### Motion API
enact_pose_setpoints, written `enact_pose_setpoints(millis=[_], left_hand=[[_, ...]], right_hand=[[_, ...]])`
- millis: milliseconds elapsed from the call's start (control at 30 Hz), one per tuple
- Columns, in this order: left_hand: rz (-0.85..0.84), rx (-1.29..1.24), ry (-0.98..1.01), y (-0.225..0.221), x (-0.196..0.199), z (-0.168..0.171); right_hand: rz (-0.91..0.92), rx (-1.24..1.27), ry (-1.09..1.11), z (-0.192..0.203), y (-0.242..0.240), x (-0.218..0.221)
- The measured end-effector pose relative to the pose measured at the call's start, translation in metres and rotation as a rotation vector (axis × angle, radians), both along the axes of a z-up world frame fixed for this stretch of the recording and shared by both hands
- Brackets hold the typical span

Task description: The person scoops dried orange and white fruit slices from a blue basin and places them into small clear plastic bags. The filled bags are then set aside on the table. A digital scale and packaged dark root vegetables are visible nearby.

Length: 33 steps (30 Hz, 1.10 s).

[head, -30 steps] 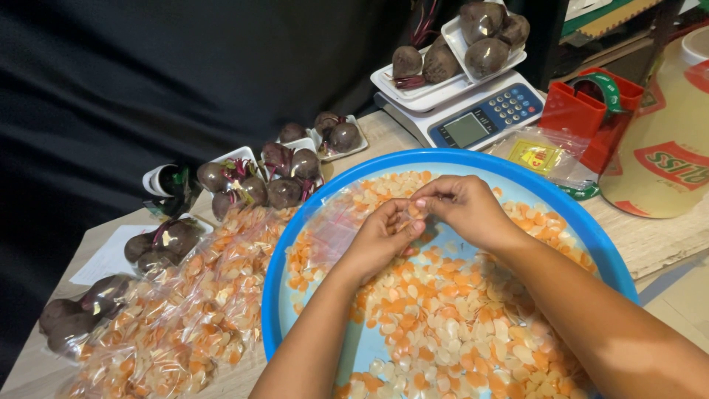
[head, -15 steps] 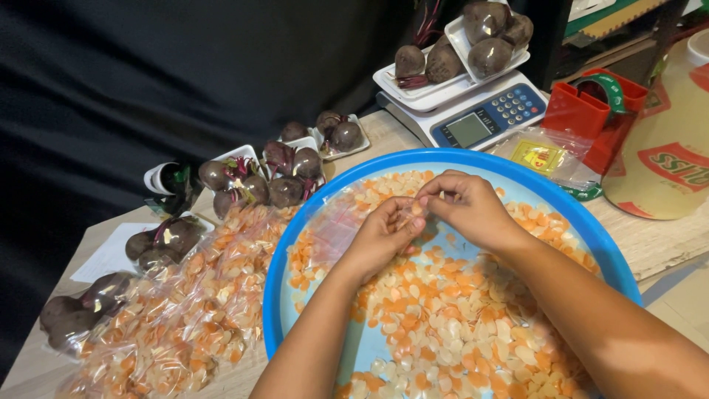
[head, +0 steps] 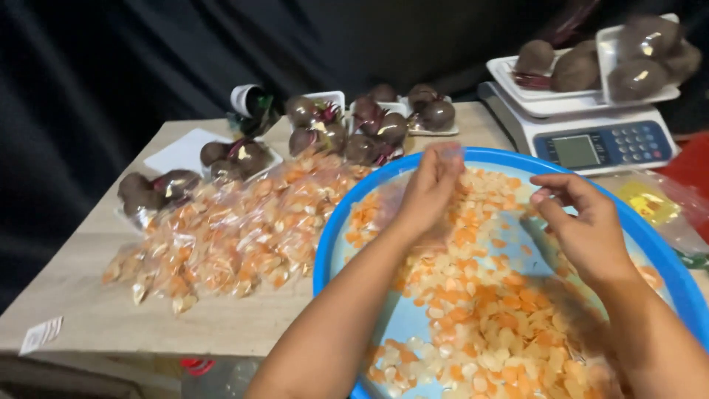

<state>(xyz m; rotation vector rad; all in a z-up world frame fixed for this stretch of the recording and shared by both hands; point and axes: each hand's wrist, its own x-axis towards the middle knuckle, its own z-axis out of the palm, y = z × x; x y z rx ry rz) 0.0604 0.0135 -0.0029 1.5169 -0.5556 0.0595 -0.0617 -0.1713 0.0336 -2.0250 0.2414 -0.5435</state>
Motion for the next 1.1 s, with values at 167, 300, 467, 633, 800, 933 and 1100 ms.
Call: enact_pose_setpoints(millis=[167, 300, 467, 633, 800, 933, 1100], left_hand=[[0.498, -0.082, -0.323, 0.054, 0.045, 0.010], [1.117, 0.190, -0.215, 0.100, 0.066, 0.003], [1.329, 0.549, 0.111, 0.115, 0.083, -0.014], [1.276, 0.678, 0.308, 0.102, 0.075, -0.008], [0.562, 0.857, -0.341, 0.060, 0.039, 0.004], [0.415, 1.126, -0.314, 0.032, 0.017, 0.002], [0.446, 1.203, -0.210, 0.025, 0.020, -0.003]], right_hand=[[0.009, -0.064, 0.009, 0.000, -0.003, -0.001], [-0.002, -0.102, 0.003, -0.003, -0.008, 0.000], [-0.009, -0.105, 0.016, -0.005, -0.010, 0.002], [-0.015, -0.117, 0.003, -0.008, -0.014, 0.004], [-0.015, -0.103, 0.001, -0.009, -0.017, 0.006], [-0.026, -0.104, -0.017, -0.013, -0.017, 0.006], [-0.001, -0.080, -0.005, -0.009, -0.013, 0.004]])
